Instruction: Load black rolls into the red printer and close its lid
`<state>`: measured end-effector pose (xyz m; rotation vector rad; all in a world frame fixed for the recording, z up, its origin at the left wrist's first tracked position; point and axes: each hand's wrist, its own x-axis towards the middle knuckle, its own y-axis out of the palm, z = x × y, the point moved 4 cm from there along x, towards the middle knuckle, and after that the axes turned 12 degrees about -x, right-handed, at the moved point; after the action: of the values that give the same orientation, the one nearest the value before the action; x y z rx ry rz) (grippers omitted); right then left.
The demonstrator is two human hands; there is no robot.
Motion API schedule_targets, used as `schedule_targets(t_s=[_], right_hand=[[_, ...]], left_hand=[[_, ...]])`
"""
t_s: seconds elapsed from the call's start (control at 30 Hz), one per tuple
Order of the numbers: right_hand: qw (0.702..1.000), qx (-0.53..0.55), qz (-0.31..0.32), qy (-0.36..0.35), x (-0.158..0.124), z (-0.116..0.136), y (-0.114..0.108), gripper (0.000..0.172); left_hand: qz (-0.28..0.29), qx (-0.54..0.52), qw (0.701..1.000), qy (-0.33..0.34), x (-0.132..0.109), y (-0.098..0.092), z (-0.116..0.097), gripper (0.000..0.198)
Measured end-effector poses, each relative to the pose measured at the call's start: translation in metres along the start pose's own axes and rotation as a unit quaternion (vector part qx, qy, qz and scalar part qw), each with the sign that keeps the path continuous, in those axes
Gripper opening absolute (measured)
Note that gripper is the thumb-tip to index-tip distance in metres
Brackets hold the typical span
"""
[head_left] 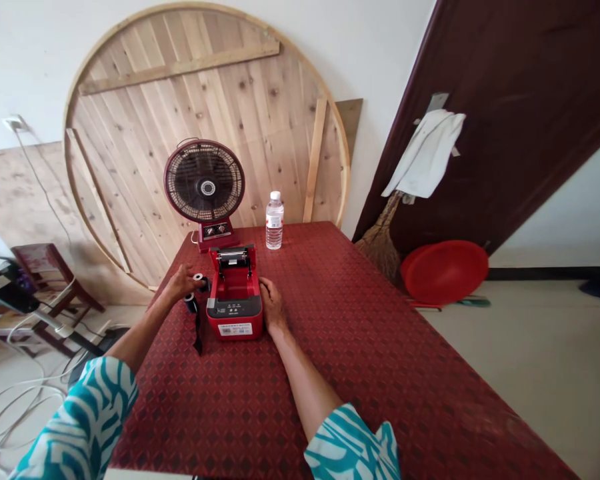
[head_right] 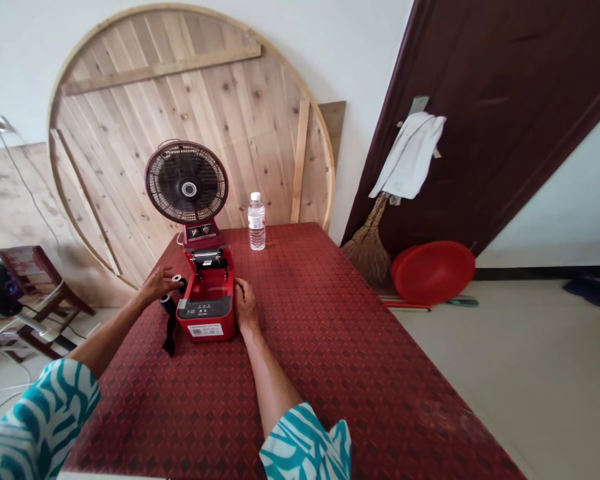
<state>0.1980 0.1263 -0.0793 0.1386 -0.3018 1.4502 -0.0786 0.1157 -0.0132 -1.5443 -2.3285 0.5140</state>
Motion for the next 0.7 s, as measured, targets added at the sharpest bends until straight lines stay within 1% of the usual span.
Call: schedule_targets(t_s=[0.07,0.1,0.2,0.27,0.33,0.4,0.5,0.6,0.67,0.7], right_hand=[[1.000,0.002,0.001,0.003,0.000,0.000,0.000,0.036],[1.000,0.004,0.001,0.005,0.000,0.000,0.000,0.036],[1.000,0.008,-0.002,0.010,-0.001,0.001,0.000,0.034],[1.000,0.009,-0.002,0.009,-0.001,0.002,0.000,0.034],[1.000,0.007,-0.003,0.006,-0.002,0.003,0.000,0.034],[1.000,0.003,-0.003,0.006,-0.002,0.004,-0.001,0.034],[1.000,-0.002,-0.002,0.009,-0.003,0.003,-0.001,0.035],[1.000,-0.002,-0.002,0.007,-0.002,0.002,0.000,0.035],[1.000,-0.001,-0.003,0.006,-0.002,0.000,0.001,0.034],[1.000,-0.001,-0.003,0.005,-0.001,0.000,0.001,0.034]], left_hand=[[0.003,-0.124,0.992,0.015,-0.013,-0.011,0.006,0.070],[0.004,-0.167,0.986,0.020,-0.021,-0.018,0.011,0.069],[0.031,-0.245,0.968,0.030,-0.045,-0.032,0.026,0.065],[0.059,-0.262,0.963,0.022,-0.058,-0.032,0.034,0.064],[0.087,-0.264,0.961,0.010,-0.068,-0.026,0.038,0.063],[0.098,-0.261,0.960,0.013,-0.074,-0.018,0.039,0.059],[0.096,-0.251,0.963,0.028,-0.078,-0.010,0.038,0.051],[0.085,-0.241,0.966,0.040,-0.077,-0.013,0.034,0.048],[0.055,-0.239,0.967,0.070,-0.077,-0.020,0.023,0.047],[0.042,-0.238,0.966,0.091,-0.077,-0.023,0.014,0.048]])
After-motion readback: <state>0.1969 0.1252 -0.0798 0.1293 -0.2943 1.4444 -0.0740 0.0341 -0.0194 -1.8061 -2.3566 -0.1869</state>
